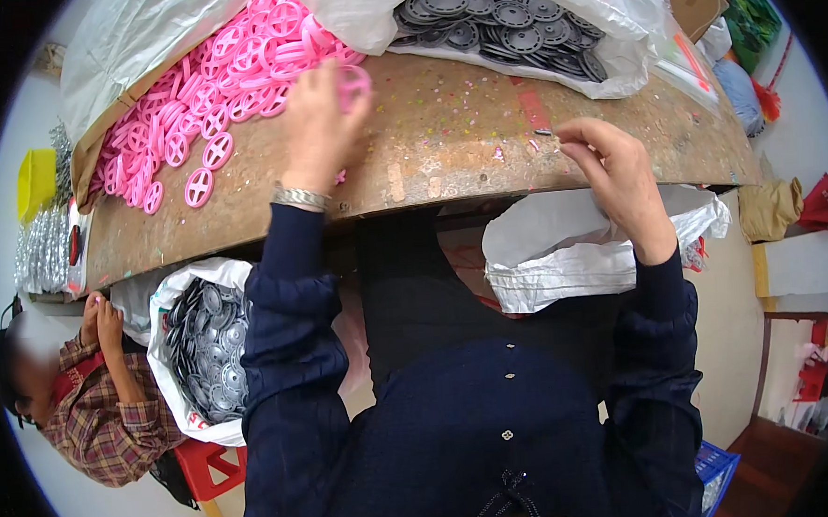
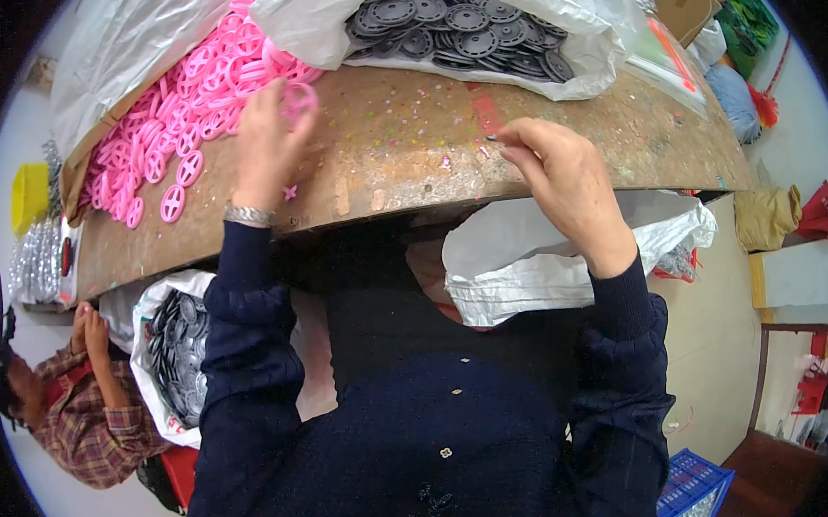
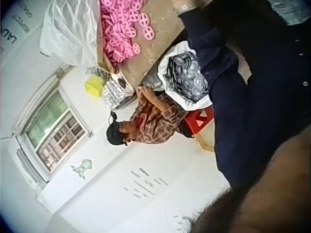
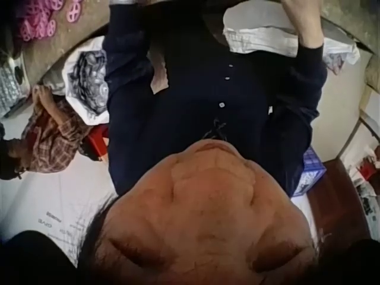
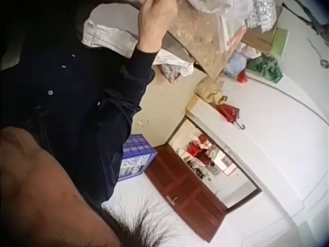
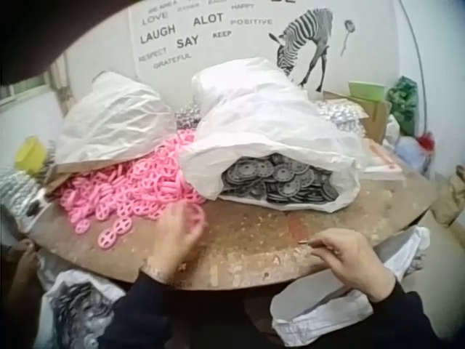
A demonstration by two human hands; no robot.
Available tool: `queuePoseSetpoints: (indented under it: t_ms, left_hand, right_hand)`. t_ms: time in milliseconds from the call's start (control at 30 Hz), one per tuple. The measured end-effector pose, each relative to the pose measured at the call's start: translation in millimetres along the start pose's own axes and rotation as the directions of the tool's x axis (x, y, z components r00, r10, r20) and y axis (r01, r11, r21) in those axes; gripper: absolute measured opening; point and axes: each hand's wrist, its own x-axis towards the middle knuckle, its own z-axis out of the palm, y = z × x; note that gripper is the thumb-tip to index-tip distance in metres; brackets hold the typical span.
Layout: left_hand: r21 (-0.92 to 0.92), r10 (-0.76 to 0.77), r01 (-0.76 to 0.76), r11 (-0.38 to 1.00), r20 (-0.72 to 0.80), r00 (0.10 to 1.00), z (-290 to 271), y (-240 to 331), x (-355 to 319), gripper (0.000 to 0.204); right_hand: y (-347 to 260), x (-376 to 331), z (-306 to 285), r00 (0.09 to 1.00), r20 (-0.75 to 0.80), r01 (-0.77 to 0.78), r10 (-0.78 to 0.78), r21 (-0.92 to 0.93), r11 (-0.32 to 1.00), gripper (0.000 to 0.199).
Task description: Assembling plastic toy components at a factory workbench.
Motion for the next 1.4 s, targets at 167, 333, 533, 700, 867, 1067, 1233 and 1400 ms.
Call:
queuePoseSetpoints:
  t_ms: [167,333,533,700,867,1067,1233,1400]
  left_hand:
    - [-0.023,0.229,-0.228,0.973,0.043,0.973,-10.8,70.4,-15.1,0.038]
    - [-0.129,0.3,-0.278,0.952,0.219,0.928,-17.8,107.3,-22.0,0.036]
    - [-0.644,0.315,-0.207,0.737,0.055,0.947,-23.0,110.8,-41.7,0.027]
    - [-0.624,0.322,-0.218,0.75,0.056,0.945,-44.3,94.6,-52.2,0.028]
    - [-0.611,0.322,-0.217,0.761,0.064,0.945,-38.0,97.9,-51.0,0.029]
    - [-0.608,0.337,-0.225,0.761,0.075,0.938,-35.5,97.4,-51.9,0.031]
    - [-0.604,0.355,-0.24,0.76,0.076,0.932,-31.3,118.0,-50.3,0.032]
    - [-0.618,0.392,-0.293,0.73,0.028,0.919,-14.2,134.3,-28.2,0.033]
  right_hand:
    - [-38.7,16.7,20.8,0.983,-0.029,0.184,-0.182,0.062,0.981,0.014]
    - [-80.4,18.2,39.6,0.893,-0.148,0.431,-0.424,0.019,0.902,0.018]
    - [-115.1,18.4,54.9,0.872,-0.044,0.487,-0.488,-0.034,0.873,0.044]
    - [-117.6,13.8,65.5,0.881,0.12,0.469,-0.458,-0.083,0.88,0.049]
    - [-109.2,11.7,66.4,0.877,0.135,0.464,-0.46,0.006,0.886,0.042]
    - [-99.3,9.3,64.1,0.879,0.098,0.461,-0.467,0.085,0.884,0.04]
    - [-96.4,8.0,60.1,0.877,0.107,0.46,-0.468,0.09,0.883,0.041]
    - [-84.0,15.4,48.7,0.894,-0.025,0.445,-0.446,0.149,0.883,0.035]
